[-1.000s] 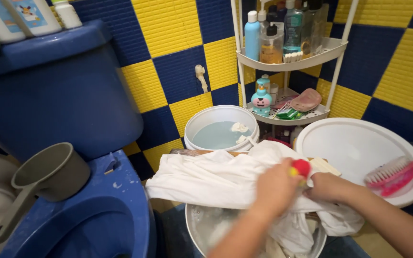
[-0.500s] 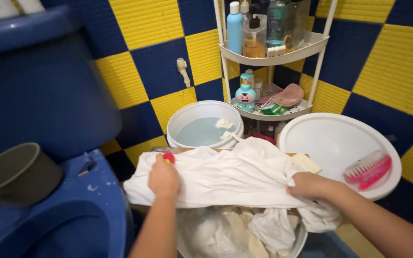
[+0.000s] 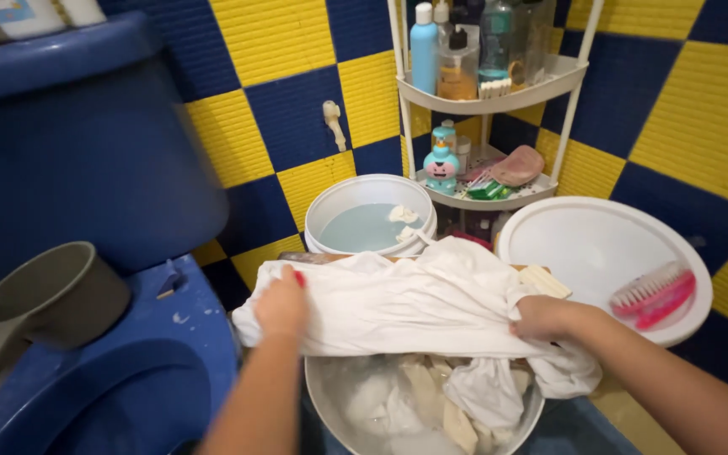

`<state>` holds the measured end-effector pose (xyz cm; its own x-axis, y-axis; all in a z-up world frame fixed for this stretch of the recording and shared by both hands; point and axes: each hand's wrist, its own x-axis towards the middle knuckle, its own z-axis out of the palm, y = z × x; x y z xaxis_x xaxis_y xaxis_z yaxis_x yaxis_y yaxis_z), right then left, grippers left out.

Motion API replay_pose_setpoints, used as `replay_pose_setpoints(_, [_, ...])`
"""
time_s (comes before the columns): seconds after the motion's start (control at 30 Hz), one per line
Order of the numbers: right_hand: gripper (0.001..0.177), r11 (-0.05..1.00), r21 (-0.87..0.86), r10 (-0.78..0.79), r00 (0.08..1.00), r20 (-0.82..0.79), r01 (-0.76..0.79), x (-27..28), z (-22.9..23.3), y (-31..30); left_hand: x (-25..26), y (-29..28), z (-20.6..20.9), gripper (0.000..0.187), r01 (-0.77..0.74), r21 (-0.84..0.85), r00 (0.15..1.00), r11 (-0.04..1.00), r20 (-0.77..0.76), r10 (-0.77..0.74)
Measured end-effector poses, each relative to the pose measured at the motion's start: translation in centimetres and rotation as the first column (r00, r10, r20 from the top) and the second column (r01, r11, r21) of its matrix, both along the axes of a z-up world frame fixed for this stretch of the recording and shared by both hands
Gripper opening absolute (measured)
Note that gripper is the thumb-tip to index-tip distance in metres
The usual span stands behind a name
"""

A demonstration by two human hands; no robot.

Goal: The person washes a white shirt by hand, scrubbing it with a brush on a wooden board and dipping it into a bucket of soapy water. They wring the shirt, rub it against itself, and submerge it repeatedly to rinse it.

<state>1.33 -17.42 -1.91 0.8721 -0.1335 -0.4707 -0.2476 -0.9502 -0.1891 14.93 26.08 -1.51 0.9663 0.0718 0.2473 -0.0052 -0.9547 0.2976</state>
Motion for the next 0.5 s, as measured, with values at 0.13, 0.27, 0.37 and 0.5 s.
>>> replay_pose_setpoints(0.13, [0.06,0.995,0.099,-0.03,0.999,0.028,0.027,0.1,4.5,1.0,-2.8,1.3,9.3,0.054,-0.064,-0.172,0.995,0.983,-0.086,0.05])
replay_pose_setpoints(0.27, [0.052,0.767,0.632,-0.27,0.949,0.166,0.108,-2.1,13.9,6.8,-4.1,-2.5,9.4,0.055,0.19,-0.446,0.981,0.874,0.108,-0.158])
replay_pose_setpoints(0.37, [0.036,0.174,0.977,-0.528,0.849,-0.01,0.12,-1.5,17.4,10.0,-7.9,-7.3,13.5,0.044,0.599,-0.485,0.794,0.637,0.465,-0.392])
replay_pose_setpoints(0.5, [0.027,-0.397,0.914,-0.44,0.891,-0.111,-0.082,1.6,20.5,12.0,-13.9,-10.2,19.4,0.024,0.716,-0.497,0.689,0.49,0.613,-0.387])
